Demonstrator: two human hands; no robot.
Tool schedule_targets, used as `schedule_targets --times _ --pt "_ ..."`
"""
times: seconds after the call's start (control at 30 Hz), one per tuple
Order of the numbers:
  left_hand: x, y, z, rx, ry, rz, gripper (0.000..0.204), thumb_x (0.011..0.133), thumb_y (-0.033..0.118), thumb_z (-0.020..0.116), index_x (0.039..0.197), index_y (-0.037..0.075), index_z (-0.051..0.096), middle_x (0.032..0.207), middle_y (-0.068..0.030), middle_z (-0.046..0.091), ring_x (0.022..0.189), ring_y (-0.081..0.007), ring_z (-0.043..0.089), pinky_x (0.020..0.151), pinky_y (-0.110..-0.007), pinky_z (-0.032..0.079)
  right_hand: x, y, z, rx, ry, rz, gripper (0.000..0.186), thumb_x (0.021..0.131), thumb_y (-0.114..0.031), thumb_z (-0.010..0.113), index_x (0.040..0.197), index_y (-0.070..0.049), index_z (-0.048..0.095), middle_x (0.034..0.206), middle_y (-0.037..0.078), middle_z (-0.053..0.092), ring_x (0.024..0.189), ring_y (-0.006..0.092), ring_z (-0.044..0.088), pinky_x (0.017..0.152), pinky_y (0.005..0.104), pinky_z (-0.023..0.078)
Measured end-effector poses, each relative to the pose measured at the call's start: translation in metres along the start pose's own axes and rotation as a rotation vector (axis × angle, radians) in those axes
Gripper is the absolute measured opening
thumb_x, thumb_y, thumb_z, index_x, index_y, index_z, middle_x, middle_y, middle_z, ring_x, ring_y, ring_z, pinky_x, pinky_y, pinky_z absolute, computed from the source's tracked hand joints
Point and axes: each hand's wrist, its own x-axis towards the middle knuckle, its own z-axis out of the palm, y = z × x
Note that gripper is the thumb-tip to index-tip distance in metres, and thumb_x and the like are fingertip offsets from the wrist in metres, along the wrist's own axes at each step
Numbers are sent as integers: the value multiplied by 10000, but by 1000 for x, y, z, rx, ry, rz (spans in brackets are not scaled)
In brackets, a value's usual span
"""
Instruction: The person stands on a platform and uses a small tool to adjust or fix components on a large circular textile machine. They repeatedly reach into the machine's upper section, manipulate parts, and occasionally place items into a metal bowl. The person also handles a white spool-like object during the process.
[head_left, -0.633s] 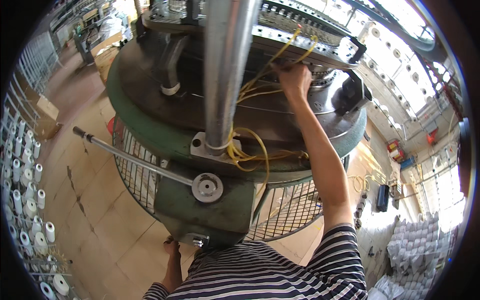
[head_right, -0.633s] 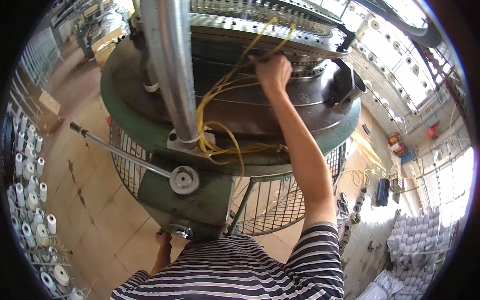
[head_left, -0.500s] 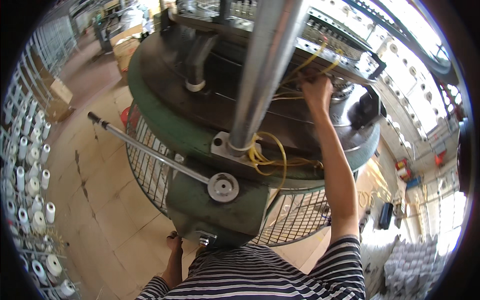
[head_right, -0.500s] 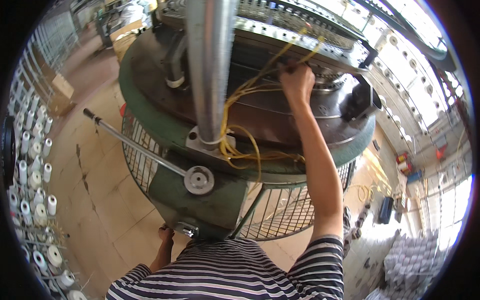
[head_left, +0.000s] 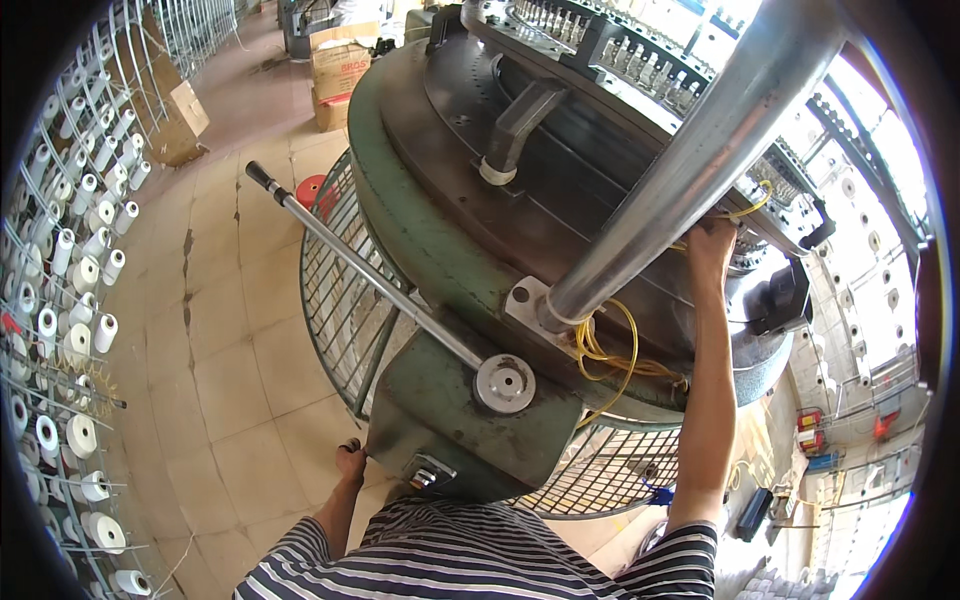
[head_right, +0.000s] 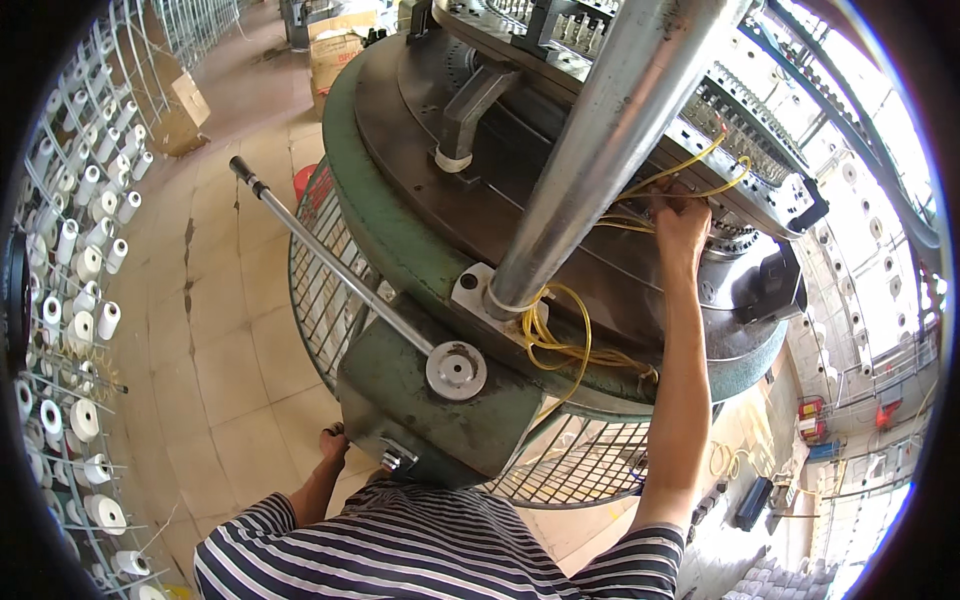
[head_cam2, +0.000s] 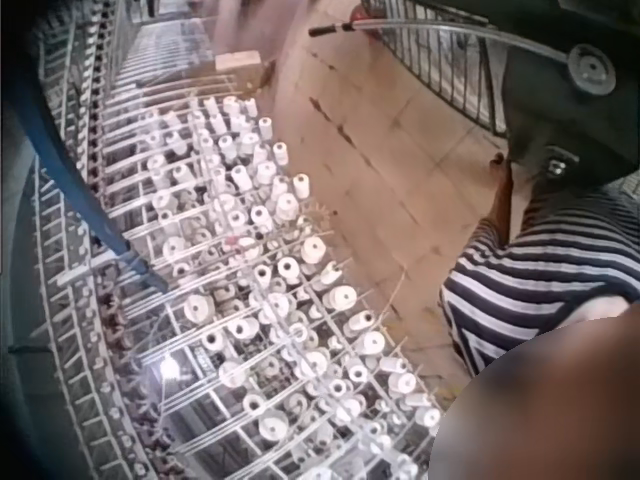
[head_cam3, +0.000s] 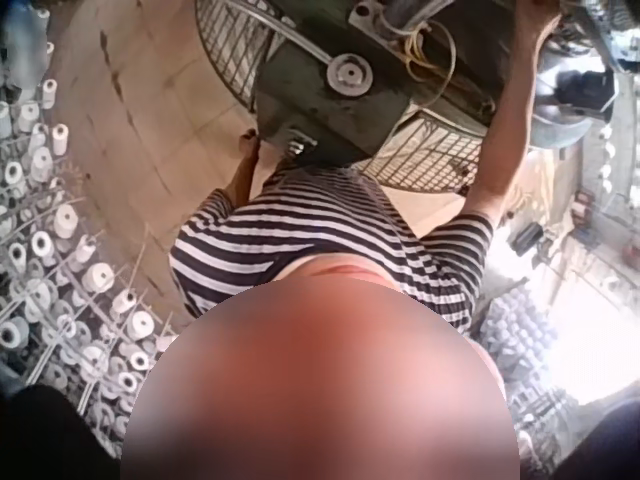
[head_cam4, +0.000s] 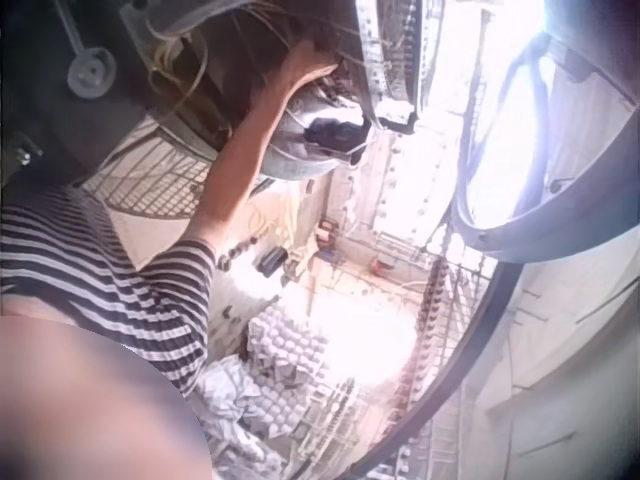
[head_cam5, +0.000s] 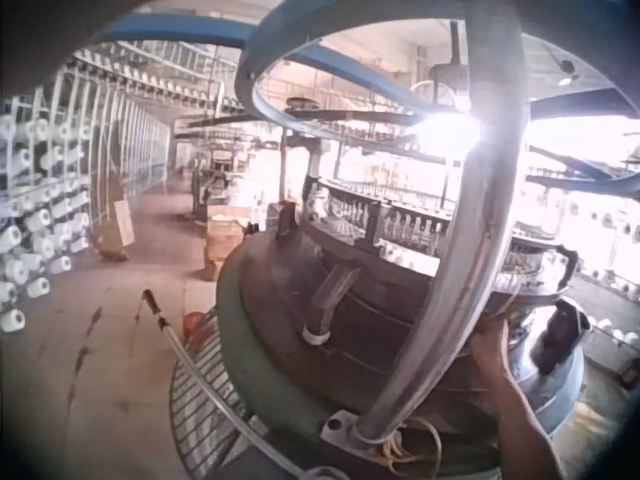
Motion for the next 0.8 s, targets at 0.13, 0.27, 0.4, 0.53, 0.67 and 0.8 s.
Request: schedule_targets --times 0.13,0.27,0.4,0.53,0.67,0.8 --pt "6 -10 0 114 22 -57 273 729 111 799 736 31 539 664 -54 531 611 -153 492 573 -333 423 1 -3 -2 -194 70 1 243 848 -293 827 899 -58 793 611 52 697 540 142 666 590 334 536" --pt "17 -21 1 151 -67 -98 238 743 126 774 836 -16 607 769 -133 642 698 -232 614 645 -376 487 -1 -2 -2 -274 144 -69 320 837 -334 830 921 -29 788 637 73 714 578 152 693 585 326 539" --pt "23 -35 7 234 24 -118 334 747 151 760 1000 -52 680 996 -237 711 965 -363 688 847 -422 512 -2 5 -2 61 59 -109 213 837 -105 679 988 8 778 691 89 717 577 134 658 556 307 512" --pt "24 -44 8 184 -10 -100 366 741 156 753 1027 -58 673 1017 -246 713 981 -380 691 865 -435 516 11 27 -1 -168 154 -192 282 822 -148 643 1028 -21 786 812 158 751 739 235 721 685 380 545" --pt "24 -53 7 233 6 -161 394 730 197 796 1014 -53 685 1023 -253 716 988 -375 696 851 -433 520 29 55 2 -127 197 -168 451 838 -349 741 1062 42 753 951 257 747 926 353 744 814 462 548" --pt "20 -61 7 217 21 -112 368 708 169 799 992 -39 689 974 -233 717 942 -347 693 824 -419 521 34 57 6 18 213 -374 444 811 -357 772 989 49 765 894 239 752 859 364 752 764 465 560"
